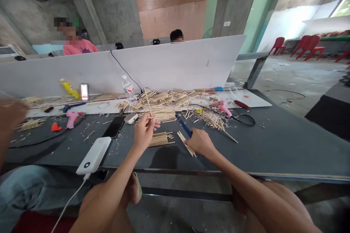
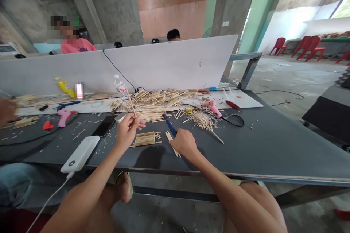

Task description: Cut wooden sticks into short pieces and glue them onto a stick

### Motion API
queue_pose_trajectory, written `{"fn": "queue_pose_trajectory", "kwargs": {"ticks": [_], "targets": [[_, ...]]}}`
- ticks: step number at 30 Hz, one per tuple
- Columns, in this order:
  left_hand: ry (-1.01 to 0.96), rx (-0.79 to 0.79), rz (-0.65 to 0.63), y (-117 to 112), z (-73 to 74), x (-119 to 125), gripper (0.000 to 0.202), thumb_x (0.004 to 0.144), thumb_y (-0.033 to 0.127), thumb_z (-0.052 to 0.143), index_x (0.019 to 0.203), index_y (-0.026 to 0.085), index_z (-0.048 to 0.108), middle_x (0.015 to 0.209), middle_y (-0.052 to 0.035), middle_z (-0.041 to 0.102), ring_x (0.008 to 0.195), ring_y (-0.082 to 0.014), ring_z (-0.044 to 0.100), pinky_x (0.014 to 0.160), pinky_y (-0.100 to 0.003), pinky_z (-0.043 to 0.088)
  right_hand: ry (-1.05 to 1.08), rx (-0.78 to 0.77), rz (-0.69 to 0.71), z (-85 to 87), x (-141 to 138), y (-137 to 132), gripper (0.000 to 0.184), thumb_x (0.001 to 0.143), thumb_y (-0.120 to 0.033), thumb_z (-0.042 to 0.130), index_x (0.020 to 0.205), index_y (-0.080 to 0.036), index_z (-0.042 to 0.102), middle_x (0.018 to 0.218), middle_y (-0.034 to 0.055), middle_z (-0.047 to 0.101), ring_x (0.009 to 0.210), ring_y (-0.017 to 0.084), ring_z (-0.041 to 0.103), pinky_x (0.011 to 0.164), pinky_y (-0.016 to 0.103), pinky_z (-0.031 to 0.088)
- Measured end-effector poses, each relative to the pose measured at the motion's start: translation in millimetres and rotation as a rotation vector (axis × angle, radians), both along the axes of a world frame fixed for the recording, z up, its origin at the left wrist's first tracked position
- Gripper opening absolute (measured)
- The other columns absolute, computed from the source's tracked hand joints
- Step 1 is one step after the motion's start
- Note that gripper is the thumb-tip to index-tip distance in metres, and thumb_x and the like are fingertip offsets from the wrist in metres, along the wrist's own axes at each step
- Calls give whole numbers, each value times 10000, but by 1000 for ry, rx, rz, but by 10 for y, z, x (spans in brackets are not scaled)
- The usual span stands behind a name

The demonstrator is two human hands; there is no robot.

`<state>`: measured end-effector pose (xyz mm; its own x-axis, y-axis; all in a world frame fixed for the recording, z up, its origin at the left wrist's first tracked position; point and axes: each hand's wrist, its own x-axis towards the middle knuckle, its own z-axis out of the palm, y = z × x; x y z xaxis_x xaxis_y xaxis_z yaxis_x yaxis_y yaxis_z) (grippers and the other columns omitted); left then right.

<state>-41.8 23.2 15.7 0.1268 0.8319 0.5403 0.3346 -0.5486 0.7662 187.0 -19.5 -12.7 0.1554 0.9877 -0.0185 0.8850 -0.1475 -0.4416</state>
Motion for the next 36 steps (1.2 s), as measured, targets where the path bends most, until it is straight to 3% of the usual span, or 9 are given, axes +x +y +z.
{"fn": "queue_pose_trajectory", "kwargs": {"ticks": [5,12,16,18,23,26,29,33,36], "targets": [[-153,-85,3,-44,3,28,326,885,471,548,1005,169,559,815,-76,724,654,-177,699,555,-250,533,-120,-65,11,-78,-173,19,306,703,-204,588,980,-118,688,952,184,703,890,306,672,693,321,469],[-309,-211,30,-45,-57,25,332,760,458,700,843,136,710,851,-98,731,798,-216,685,696,-294,520,-146,-72,-32,-78,16,101,309,700,-203,568,961,-91,691,960,220,695,908,347,667,674,343,474],[-359,-291,29,-77,-53,70,307,705,419,752,808,130,739,682,-46,680,637,-153,596,612,-267,466,-117,-25,-37,4,98,98,278,734,-282,584,921,-107,693,916,201,703,862,337,670,647,338,465],[-323,-375,-86,-113,-46,136,318,745,429,712,832,125,736,637,-34,650,584,-137,568,578,-258,456,-12,72,-15,85,117,52,263,740,-319,601,900,-129,688,854,164,710,817,305,671,645,324,460],[-166,-432,-332,-277,-86,443,323,792,408,664,961,134,687,697,-46,673,607,-158,618,585,-260,487,538,314,26,253,123,-171,238,736,-373,636,859,-171,658,720,49,694,657,206,648,611,287,472],[-20,-412,-430,-382,-159,645,252,803,384,655,861,139,681,621,-27,637,553,-144,592,557,-245,465,738,450,13,273,136,-279,259,724,-373,663,877,-164,653,796,52,706,690,197,647,651,296,496],[121,-352,-465,-461,-221,793,241,832,379,620,809,150,693,563,-14,609,507,-126,542,533,-234,424,817,499,-16,263,182,-327,272,703,-356,685,890,-161,652,815,53,707,696,192,646,665,296,505],[141,-285,-435,-537,-240,904,284,852,418,593,838,162,715,593,-33,642,527,-144,559,545,-247,430,734,475,-116,251,257,-355,287,674,-369,698,861,-158,649,729,40,686,625,188,627,606,292,491],[166,-277,-449,-559,-225,937,308,848,443,596,844,166,730,589,-39,653,519,-155,577,555,-260,450,689,430,-78,247,295,-373,243,691,-369,667,811,-158,645,696,37,671,613,185,612,595,287,480]]}}
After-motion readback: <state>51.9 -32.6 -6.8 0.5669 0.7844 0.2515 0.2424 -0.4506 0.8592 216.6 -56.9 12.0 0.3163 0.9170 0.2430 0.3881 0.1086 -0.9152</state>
